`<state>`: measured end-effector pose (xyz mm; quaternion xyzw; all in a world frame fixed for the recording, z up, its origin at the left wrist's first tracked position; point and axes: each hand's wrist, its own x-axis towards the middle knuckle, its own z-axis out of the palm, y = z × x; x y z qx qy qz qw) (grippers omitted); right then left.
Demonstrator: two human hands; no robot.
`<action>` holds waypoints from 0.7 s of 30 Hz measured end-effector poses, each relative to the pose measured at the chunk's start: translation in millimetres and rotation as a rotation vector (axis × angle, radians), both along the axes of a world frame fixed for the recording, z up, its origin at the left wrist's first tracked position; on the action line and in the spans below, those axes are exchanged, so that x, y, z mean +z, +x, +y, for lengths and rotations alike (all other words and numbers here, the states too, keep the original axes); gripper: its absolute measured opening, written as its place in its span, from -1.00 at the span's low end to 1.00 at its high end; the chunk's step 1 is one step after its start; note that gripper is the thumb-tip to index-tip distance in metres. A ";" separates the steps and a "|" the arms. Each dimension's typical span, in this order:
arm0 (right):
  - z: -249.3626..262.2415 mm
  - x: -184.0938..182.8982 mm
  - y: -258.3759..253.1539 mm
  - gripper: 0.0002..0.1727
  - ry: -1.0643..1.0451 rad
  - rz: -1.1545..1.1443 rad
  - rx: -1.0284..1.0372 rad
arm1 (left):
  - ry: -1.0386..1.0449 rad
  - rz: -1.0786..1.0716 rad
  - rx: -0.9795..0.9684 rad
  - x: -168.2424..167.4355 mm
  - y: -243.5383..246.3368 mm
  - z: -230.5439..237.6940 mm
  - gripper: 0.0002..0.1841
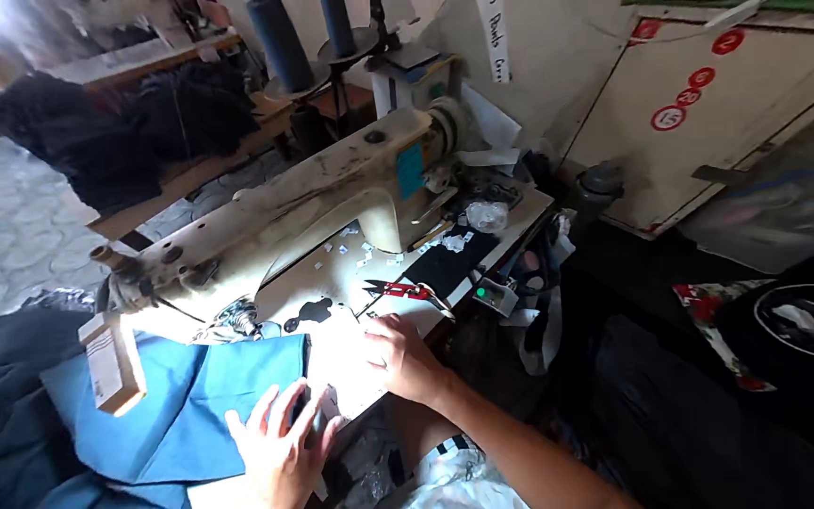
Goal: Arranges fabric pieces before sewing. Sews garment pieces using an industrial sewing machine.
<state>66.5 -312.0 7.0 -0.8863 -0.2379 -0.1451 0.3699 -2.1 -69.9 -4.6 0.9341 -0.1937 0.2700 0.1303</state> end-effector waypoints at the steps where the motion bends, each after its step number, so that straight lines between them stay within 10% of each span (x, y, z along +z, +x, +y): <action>1: -5.8 0.8 -4.3 -0.79 0.006 -0.003 0.005 | 0.022 0.017 -0.025 3.9 -3.3 -4.4 -0.46; 4: -23.2 -0.7 -18.8 -0.73 0.030 0.017 -0.046 | 0.103 0.180 -0.101 13.8 -8.5 -17.0 -0.33; 12: -51.4 13.7 -41.8 -0.36 0.274 0.616 0.089 | -0.017 0.100 -0.238 12.0 -4.1 -27.7 -0.72; 16: -39.5 -0.7 -47.5 -0.63 0.582 0.432 0.119 | -0.014 0.064 -0.320 8.3 -0.3 -36.5 -0.71; 21: -101.5 31.9 -27.6 -0.74 0.489 0.177 -0.201 | 0.044 0.128 -0.223 14.9 6.1 -34.9 -0.47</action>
